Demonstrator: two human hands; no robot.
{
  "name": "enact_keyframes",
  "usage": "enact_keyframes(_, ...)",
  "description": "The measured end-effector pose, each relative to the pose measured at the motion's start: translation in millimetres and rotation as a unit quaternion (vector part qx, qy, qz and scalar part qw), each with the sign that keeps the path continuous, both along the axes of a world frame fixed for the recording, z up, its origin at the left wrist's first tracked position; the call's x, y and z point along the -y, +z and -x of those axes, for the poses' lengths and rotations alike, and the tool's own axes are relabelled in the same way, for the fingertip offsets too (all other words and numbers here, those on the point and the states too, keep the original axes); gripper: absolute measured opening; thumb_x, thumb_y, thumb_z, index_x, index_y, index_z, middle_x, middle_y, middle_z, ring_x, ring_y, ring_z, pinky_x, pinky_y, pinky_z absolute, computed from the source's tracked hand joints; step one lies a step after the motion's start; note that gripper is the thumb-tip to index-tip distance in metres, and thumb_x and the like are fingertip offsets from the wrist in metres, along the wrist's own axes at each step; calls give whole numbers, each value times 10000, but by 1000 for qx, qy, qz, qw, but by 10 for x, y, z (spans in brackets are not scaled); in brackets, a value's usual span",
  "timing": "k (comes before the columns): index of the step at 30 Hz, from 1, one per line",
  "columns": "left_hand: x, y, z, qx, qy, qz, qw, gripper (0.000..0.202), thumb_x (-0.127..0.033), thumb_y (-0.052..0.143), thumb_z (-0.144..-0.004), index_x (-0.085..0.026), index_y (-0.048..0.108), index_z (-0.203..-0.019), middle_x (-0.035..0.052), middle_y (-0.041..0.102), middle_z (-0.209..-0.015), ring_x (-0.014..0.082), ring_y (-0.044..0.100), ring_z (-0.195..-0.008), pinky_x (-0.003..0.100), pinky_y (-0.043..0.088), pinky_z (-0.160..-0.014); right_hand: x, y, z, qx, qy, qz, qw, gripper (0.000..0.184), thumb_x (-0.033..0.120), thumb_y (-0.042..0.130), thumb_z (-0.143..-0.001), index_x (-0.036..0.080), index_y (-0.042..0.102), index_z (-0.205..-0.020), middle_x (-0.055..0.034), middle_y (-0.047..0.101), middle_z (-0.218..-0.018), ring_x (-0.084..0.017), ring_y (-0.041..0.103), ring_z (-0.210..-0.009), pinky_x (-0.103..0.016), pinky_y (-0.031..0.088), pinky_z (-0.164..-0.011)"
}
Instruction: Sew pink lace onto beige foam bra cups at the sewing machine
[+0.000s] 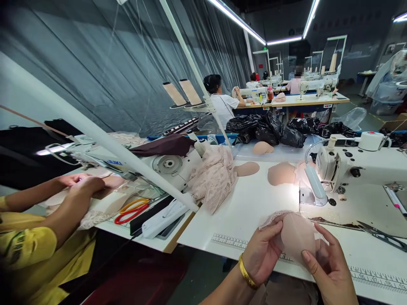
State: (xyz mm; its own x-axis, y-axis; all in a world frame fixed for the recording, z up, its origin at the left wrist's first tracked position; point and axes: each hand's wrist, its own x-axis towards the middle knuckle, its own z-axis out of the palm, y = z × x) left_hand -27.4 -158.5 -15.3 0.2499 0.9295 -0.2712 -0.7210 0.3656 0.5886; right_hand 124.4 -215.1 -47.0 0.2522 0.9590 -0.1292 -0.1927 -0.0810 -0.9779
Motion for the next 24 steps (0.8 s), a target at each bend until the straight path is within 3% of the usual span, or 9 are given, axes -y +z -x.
enact_keyframes(8,-52,68,-103,-27,5,-19,999,369,-340,944,-677,-121,814,-944,128,782,-998,262,701,-977,356,512,-944,-5,-13,-21,-20,8,21,1000,807,579,821,-786,339,477,-1476,-79,712,-1318,-274,662,-1185,-365,543,-993)
enact_keyframes(13,-75,69,-113,-20,7,-42,999,398,-331,949,-670,-115,813,-975,137,784,-995,275,713,-967,364,517,-934,-35,-17,-53,-32,2,22,999,817,593,794,-815,338,448,-1510,-82,735,-1263,-269,664,-1185,-363,532,-992)
enact_keyframes(24,-108,76,-210,-20,-32,39,999,434,-372,960,-620,-104,807,-924,124,773,-959,227,683,-885,329,531,-854,-55,-42,-50,-15,5,8,1000,805,560,779,-839,331,424,-1524,-69,751,-1189,-255,698,-1088,-349,573,-941)
